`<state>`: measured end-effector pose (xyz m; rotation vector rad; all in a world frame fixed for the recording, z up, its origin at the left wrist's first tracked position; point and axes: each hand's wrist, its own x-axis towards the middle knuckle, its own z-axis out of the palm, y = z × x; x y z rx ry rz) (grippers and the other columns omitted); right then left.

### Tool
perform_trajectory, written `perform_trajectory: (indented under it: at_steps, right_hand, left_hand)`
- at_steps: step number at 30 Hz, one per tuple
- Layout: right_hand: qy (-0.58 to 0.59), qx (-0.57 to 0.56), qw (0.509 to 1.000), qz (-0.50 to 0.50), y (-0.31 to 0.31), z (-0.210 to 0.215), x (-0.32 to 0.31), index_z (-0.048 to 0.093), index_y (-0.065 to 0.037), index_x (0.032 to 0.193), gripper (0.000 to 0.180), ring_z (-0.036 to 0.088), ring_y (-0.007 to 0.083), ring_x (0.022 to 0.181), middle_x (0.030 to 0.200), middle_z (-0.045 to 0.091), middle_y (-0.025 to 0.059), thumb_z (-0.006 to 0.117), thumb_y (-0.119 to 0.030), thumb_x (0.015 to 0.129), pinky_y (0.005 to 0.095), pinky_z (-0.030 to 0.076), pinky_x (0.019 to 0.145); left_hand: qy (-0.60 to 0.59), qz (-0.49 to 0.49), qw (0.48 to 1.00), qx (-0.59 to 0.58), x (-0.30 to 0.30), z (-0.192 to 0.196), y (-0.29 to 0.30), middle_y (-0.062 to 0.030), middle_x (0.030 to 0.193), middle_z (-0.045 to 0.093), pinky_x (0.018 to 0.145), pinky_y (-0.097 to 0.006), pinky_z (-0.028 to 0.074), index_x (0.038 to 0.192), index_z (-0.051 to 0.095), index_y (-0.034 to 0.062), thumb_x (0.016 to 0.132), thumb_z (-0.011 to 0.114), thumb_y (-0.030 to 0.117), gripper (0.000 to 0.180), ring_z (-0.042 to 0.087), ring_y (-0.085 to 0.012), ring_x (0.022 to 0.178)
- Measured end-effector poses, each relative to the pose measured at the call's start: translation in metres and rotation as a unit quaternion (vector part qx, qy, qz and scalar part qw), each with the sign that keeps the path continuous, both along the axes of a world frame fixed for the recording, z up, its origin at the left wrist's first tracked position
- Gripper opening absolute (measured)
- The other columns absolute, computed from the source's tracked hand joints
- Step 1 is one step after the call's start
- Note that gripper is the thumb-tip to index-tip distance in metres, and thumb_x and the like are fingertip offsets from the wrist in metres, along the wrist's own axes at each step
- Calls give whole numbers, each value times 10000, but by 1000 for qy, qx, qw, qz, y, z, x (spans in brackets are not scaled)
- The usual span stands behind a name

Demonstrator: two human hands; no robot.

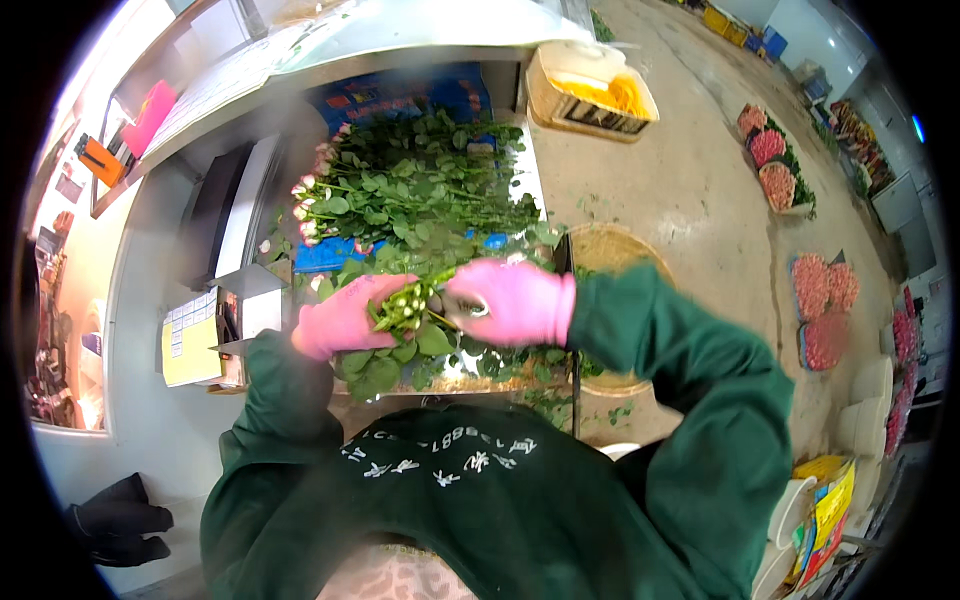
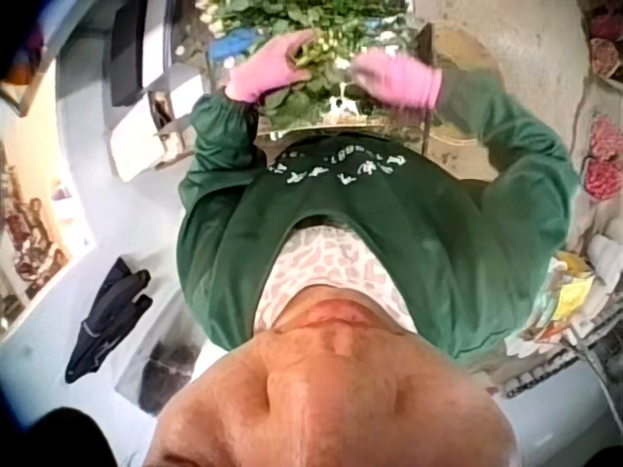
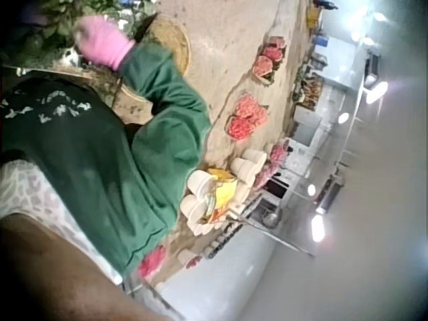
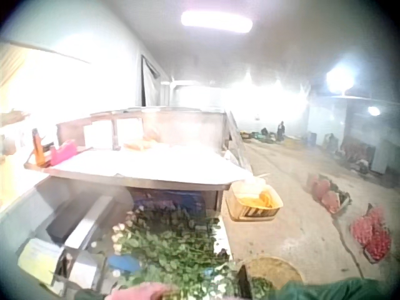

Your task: The person wraps individual rose stems in black paper, then places them into a clear plastic bag. The person repeats this process for several stems, arranging them on a table and handling the wrapping materials with gloved hands.

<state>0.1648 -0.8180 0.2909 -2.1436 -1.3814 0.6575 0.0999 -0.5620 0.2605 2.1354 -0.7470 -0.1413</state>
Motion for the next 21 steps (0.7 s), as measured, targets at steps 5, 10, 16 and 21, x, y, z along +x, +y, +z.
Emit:
perform_trajectory:
  at_steps: [5,10,16,21]
  right_hand:
    - [-170,91,973,129,34,25,-35,605,-51,933,199,626,246,832,939,638,151,592,-228,843,409,538,734]
    - [-35,-4,999,-36,4,-14,25,607,-52,903,169,626,225,804,917,629,151,570,-211,858,407,544,724]
    - [-168,113,978,49,33,7,-29,636,-65,896,130,639,249,802,876,628,150,561,-162,855,418,537,731]
    - [-64,3,987,-147,-8,-100,-28,660,-75,890,123,650,270,799,843,628,150,553,-122,853,427,532,737]
  left_hand:
    - [-74,88,988,101,10,-34,-43,-144,1007,666,861,-394,510,1150,600,50,754,758,237,466,643,-321,955]
    - [-72,16,993,97,-11,-40,-75,-146,895,655,770,-447,500,1015,589,83,732,746,256,366,631,-352,898]
    - [-164,-57,978,111,12,-101,-51,-138,934,668,802,-422,509,1107,619,110,753,725,278,406,641,-335,907]
    - [-21,8,993,118,4,-63,-87,-130,932,666,811,-422,505,1133,602,107,750,739,254,432,639,-335,922]
